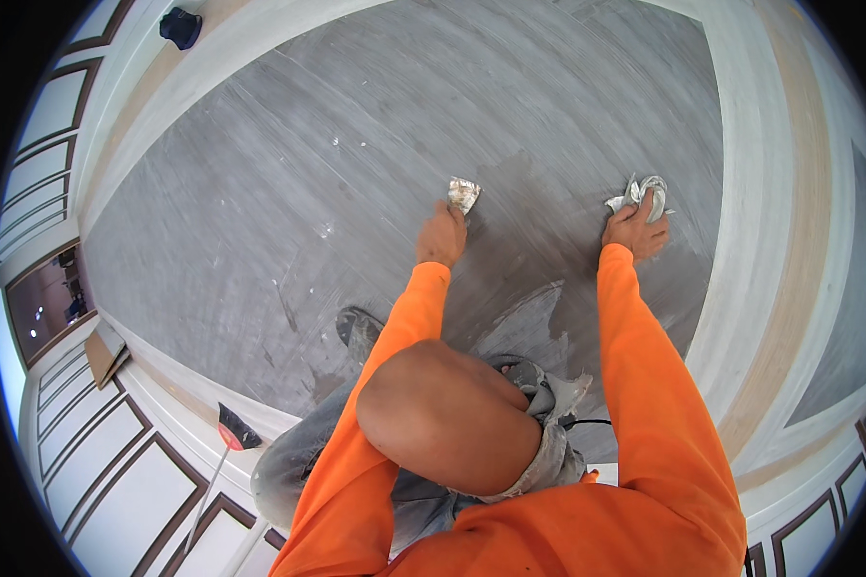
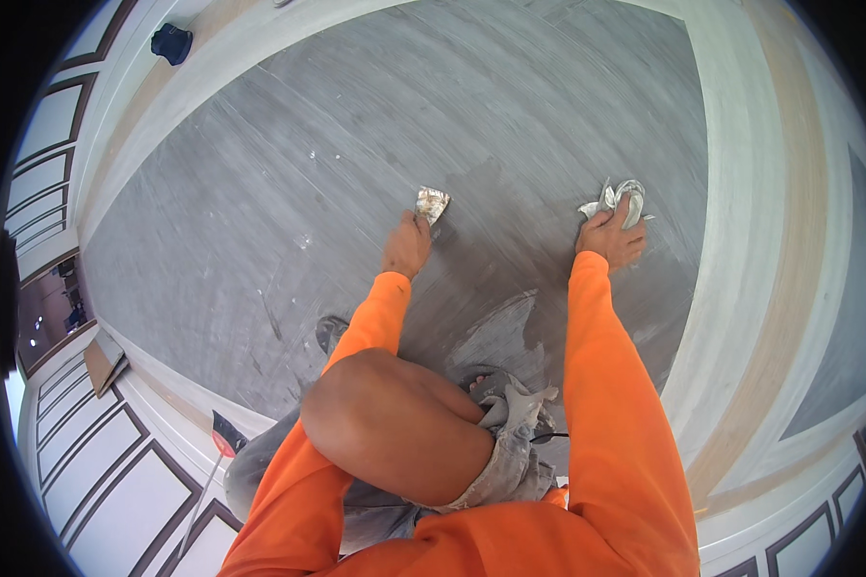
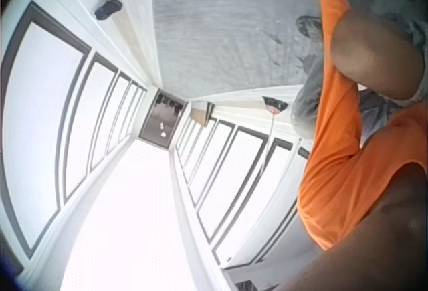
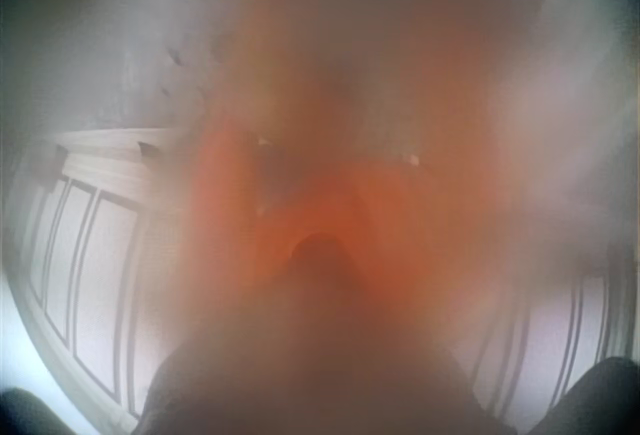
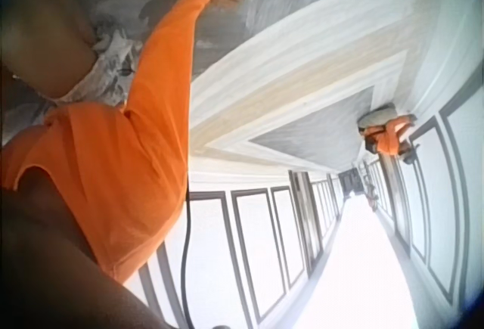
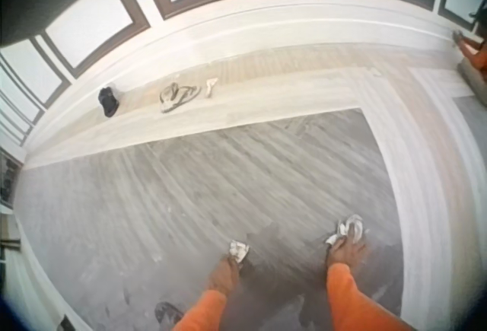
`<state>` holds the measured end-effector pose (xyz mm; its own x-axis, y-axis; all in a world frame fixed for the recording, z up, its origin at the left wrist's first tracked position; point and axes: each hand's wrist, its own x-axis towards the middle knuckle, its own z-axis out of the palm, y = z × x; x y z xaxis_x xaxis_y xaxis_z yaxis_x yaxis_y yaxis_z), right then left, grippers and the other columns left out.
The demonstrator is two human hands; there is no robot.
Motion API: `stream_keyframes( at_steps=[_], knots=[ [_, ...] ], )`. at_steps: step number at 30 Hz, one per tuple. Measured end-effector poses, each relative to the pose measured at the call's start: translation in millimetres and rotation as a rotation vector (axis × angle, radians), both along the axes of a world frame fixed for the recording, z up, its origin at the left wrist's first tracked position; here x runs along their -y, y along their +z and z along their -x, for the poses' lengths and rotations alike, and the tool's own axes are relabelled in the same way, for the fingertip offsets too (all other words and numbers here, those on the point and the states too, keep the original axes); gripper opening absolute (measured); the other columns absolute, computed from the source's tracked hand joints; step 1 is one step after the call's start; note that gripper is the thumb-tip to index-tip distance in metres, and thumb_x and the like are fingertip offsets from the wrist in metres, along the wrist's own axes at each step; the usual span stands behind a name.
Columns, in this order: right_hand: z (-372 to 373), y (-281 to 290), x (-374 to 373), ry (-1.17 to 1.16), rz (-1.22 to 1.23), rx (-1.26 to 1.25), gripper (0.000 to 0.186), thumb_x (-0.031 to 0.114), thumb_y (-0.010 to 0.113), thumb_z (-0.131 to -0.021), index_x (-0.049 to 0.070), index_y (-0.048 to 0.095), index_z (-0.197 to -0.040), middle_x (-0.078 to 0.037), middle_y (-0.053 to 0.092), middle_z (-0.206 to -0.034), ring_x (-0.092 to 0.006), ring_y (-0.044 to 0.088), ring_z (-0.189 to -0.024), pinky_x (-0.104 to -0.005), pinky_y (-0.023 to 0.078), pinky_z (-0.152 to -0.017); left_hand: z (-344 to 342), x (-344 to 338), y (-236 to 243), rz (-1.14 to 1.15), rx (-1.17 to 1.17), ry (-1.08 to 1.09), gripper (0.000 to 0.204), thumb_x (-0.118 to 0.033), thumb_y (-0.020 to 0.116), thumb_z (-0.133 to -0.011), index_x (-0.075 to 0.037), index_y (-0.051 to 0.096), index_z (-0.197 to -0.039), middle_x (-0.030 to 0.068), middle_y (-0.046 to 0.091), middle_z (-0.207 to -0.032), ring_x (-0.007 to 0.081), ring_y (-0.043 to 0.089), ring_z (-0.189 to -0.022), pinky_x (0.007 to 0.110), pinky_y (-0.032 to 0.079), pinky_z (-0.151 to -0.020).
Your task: The person kneels on the floor and applies grout between tiles using a putty knife, then wipes the surface with a cloth. The person moves along the floor, repeating the application and wiping process across multiple tile sections.
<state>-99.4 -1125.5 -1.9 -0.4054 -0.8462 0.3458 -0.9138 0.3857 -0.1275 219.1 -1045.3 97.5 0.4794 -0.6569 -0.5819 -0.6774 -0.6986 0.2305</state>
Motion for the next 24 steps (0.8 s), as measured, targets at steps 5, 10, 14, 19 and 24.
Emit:
stream_keyframes(
  at_steps=[5,10,14,19,24],
  knots=[
    [0.5,-0.5,0.6,-0.004,0.013,0.002,0.048,0.029,0.064,-0.093,0.038,0.064,-0.14,-0.02,0.055,-0.134,-0.0388,0.054,-0.115,-0.0538,0.047,-0.097,19.5,-13.8,2.9,0.08,0.065,-0.027,0.035,-0.037,0.044,-0.109,-0.004,0.053,-0.12,0.0342,0.071,-0.097,0.0558,0.068,-0.093,0.063,0.054,-0.083],
    [2.7,-3.0,-0.3,-0.002,-0.02,-0.005,0.05,0.03,0.063,-0.094,0.038,0.062,-0.143,-0.021,0.054,-0.137,-0.0387,0.053,-0.118,-0.0531,0.046,-0.097,18.7,-14.0,10.6,0.054,0.062,-0.024,0.034,-0.04,0.04,-0.111,-0.008,0.048,-0.118,0.0283,0.074,-0.093,0.0514,0.071,-0.089,0.06,0.056,-0.081],
    [5.4,-4.2,0.3,-0.009,-0.011,0.017,0.049,0.03,0.063,-0.094,0.038,0.061,-0.143,-0.021,0.054,-0.137,-0.0389,0.053,-0.119,-0.0529,0.046,-0.097,15.6,-11.0,16.8,0.018,0.103,-0.136,0.033,-0.04,0.039,-0.111,-0.009,0.046,-0.119,0.0255,0.075,-0.091,0.0497,0.072,-0.086,0.061,0.056,-0.079],
    [0.1,-0.4,-0.5,-0.013,-0.027,0.003,0.048,0.03,0.063,-0.094,0.037,0.063,-0.142,-0.021,0.053,-0.136,-0.0386,0.053,-0.118,-0.0525,0.046,-0.097,10.6,-16.2,11.0,0.011,0.144,-0.18,0.032,-0.041,0.04,-0.111,-0.01,0.046,-0.118,0.0244,0.075,-0.089,0.0492,0.073,-0.084,0.06,0.056,-0.075],
    [1.1,0.4,-0.3,-0.005,-0.029,0.016,0.048,0.03,0.063,-0.094,0.037,0.062,-0.142,-0.019,0.052,-0.138,-0.0382,0.053,-0.117,-0.0526,0.046,-0.098,2.9,-15.0,6.4,0.074,0.164,-0.161,0.032,-0.04,0.042,-0.111,-0.009,0.046,-0.117,0.026,0.074,-0.086,0.051,0.071,-0.081,0.06,0.056,-0.072]
  ],
)
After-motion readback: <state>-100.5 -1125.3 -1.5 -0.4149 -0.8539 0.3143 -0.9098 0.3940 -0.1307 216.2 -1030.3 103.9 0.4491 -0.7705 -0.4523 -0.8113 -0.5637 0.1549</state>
